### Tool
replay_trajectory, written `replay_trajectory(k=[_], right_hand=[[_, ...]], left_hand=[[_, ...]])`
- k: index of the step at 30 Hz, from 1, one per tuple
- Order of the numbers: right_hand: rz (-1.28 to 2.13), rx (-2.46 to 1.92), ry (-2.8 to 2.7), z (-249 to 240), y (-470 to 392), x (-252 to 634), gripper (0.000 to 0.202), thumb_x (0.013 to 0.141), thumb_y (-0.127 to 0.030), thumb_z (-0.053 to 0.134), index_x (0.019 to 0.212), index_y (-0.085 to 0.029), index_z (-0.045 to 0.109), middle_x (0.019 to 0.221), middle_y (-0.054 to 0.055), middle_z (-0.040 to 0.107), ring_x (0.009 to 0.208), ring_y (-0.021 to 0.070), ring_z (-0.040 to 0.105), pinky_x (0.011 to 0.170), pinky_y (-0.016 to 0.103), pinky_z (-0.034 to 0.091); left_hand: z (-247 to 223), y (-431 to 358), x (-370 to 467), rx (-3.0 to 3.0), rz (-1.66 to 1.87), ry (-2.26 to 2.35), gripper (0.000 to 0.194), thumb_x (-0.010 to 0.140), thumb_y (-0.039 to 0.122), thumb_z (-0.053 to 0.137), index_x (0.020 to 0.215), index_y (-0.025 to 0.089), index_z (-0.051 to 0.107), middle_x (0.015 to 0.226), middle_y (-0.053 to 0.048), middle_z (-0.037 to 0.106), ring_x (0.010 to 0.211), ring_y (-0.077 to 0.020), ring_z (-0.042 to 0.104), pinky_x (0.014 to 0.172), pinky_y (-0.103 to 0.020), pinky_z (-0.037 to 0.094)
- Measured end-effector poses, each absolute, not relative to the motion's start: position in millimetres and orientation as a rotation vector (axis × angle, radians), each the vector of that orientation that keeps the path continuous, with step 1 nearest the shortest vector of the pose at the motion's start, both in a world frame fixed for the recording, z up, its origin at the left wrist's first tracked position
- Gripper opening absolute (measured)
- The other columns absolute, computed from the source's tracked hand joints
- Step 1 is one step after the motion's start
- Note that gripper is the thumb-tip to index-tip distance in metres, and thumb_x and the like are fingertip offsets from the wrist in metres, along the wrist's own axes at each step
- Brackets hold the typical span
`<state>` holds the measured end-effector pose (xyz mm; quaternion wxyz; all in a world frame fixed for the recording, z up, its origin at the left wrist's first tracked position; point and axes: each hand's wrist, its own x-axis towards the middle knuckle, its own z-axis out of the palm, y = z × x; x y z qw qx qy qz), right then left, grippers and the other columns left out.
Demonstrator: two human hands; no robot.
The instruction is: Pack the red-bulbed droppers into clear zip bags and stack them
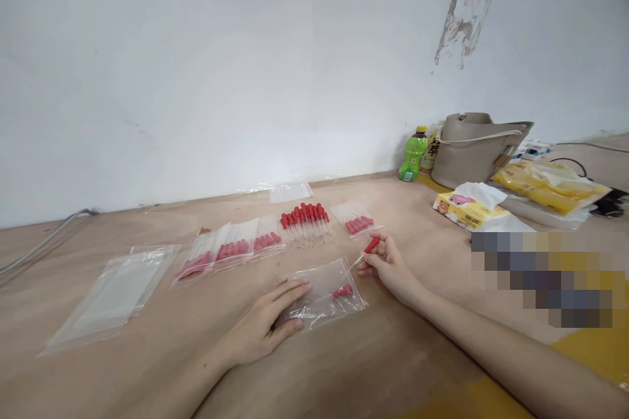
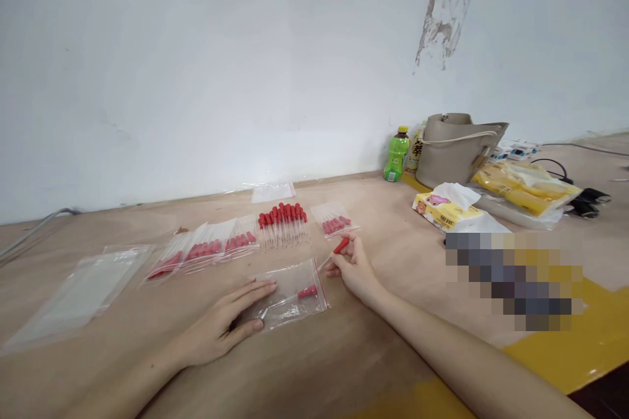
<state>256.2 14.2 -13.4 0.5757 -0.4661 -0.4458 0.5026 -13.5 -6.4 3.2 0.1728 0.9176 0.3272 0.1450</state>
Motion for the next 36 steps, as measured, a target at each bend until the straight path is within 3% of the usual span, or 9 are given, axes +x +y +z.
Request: replay_trajectory(k=[8,13,18,22,36], right_hand=[[1.269,-1.247,-1.297,-13.7,14.3,280.2,0.046,0.054,-0.035,0.070,0.089,-0.017,0.048,0.067,-0.002,0.058,0.054,0.0087,0.054,0.049,0.022,0.045],[1.438,-1.251,-1.574,-4.0,16.5,306.2,0.043,0.063,-0.045,0.062,0.093,-0.013,0.057,0.074,0.003,0.061,0.054,0.0072,0.052,0.050,0.021,0.042],[1.386,-1.270,-1.785,4.0,13.6,310.2,0.040,0.068,-0.045,0.058,0.094,-0.016,0.062,0.061,-0.002,0.057,0.048,0.0058,0.045,0.044,0.019,0.033],[1.225,-1.202,-1.871,-3.4,11.7,296.1,0.034,0.067,-0.041,0.060,0.089,-0.015,0.064,0.069,0.000,0.060,0.057,0.0086,0.048,0.050,0.020,0.035],[1.021,-1.283,-1.872,-6.9,15.9,272.4,0.020,0.064,-0.033,0.063,0.068,-0.014,0.062,0.052,-0.003,0.052,0.046,0.0060,0.037,0.043,0.019,0.026]], left_hand=[[2.3,-6.2,-15.0,2.584,0.430,0.959,0.049,0.085,0.032,0.046,0.131,0.029,0.028,0.132,-0.003,0.038,0.122,-0.0242,0.032,0.098,-0.045,0.030],[0.9,-5.7,-16.0,2.604,0.444,0.955,0.049,0.085,0.033,0.045,0.131,0.029,0.028,0.132,-0.003,0.039,0.121,-0.0238,0.034,0.098,-0.045,0.031],[-0.8,-5.2,-16.5,2.587,0.420,0.976,0.050,0.085,0.034,0.045,0.131,0.029,0.028,0.133,-0.003,0.037,0.123,-0.0244,0.031,0.098,-0.045,0.030],[-0.3,-5.1,-16.2,2.576,0.396,0.993,0.050,0.085,0.035,0.045,0.131,0.029,0.027,0.134,-0.003,0.036,0.123,-0.0239,0.030,0.099,-0.044,0.030],[1.6,-5.2,-14.1,2.599,0.391,0.973,0.049,0.085,0.037,0.044,0.131,0.028,0.028,0.133,-0.002,0.036,0.122,-0.0217,0.032,0.100,-0.043,0.028]])
